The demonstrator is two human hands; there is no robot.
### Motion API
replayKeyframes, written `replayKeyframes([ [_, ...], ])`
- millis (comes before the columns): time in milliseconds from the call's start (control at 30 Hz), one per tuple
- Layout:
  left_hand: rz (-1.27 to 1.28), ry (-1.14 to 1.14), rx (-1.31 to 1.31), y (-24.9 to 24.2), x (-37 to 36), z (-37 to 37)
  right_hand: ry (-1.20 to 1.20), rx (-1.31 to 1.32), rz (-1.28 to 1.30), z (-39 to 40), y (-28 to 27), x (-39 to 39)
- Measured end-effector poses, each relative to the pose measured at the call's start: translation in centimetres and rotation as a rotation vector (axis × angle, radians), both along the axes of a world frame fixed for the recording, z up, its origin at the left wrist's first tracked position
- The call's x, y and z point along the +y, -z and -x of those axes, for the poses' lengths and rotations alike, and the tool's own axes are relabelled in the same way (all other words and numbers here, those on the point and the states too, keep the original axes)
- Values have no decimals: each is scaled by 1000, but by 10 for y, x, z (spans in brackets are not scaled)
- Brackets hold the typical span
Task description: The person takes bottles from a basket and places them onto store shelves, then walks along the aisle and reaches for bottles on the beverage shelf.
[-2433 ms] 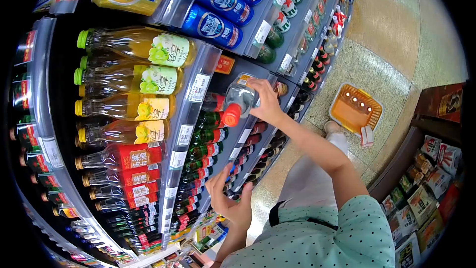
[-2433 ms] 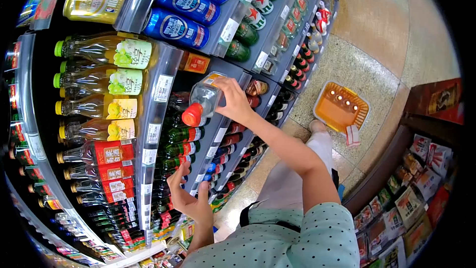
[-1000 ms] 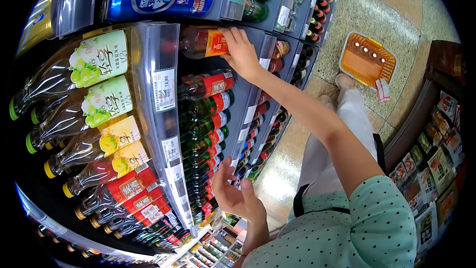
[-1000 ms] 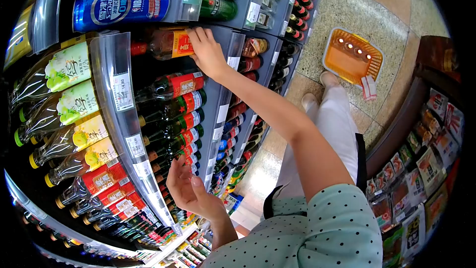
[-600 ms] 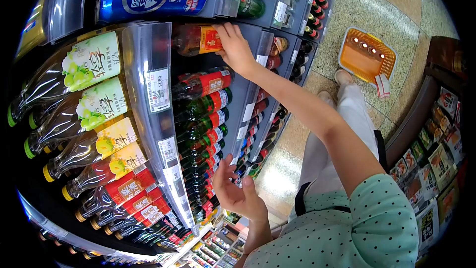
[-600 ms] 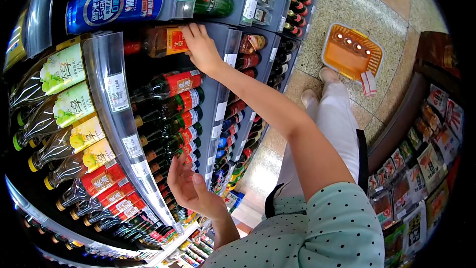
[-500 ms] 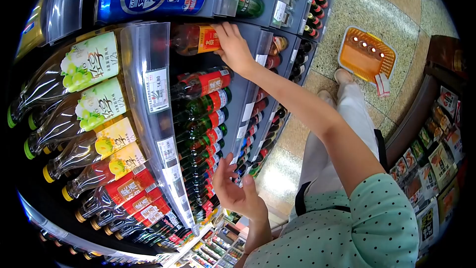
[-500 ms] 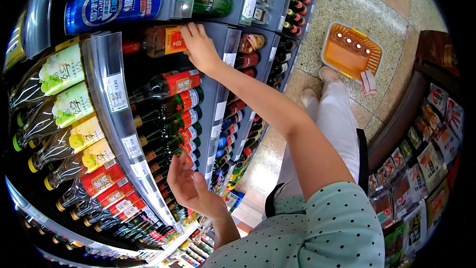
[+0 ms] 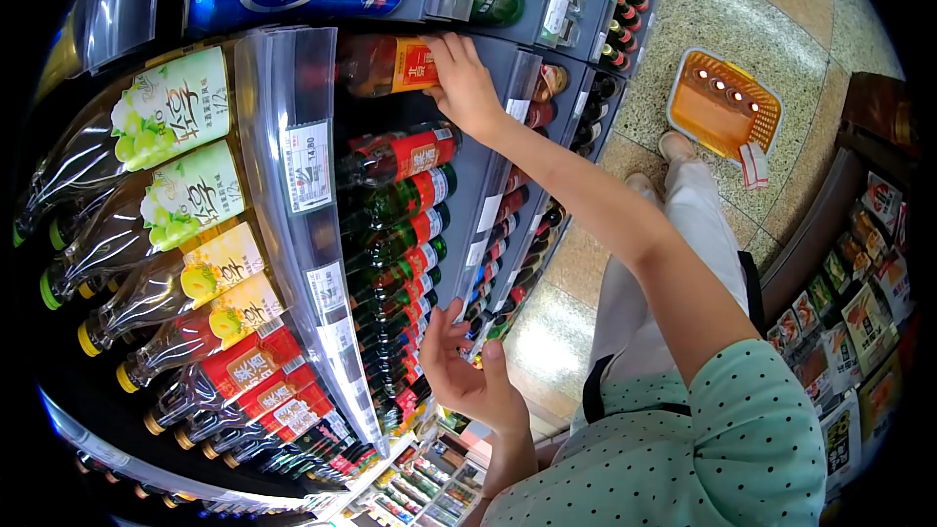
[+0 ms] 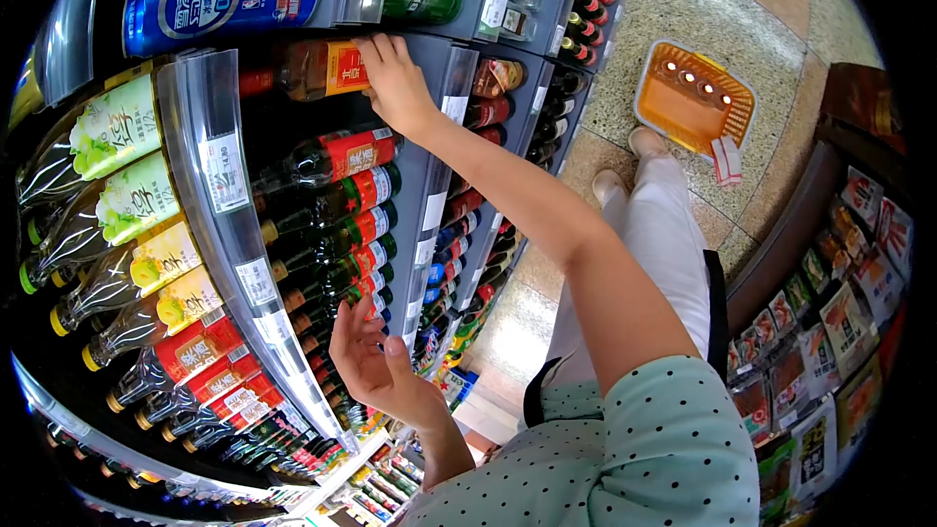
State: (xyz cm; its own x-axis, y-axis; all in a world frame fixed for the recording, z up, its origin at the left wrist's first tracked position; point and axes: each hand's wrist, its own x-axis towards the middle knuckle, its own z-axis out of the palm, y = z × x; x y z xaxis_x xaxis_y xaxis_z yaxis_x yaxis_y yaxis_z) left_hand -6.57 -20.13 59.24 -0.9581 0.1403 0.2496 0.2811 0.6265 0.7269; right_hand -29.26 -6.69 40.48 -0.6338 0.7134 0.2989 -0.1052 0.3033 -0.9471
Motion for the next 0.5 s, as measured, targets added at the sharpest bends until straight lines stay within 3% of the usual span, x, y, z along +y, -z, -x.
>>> replayKeyframes([
  [500, 11, 35, -6, 5, 6, 0, -55, -32, 21, -7, -5, 5],
])
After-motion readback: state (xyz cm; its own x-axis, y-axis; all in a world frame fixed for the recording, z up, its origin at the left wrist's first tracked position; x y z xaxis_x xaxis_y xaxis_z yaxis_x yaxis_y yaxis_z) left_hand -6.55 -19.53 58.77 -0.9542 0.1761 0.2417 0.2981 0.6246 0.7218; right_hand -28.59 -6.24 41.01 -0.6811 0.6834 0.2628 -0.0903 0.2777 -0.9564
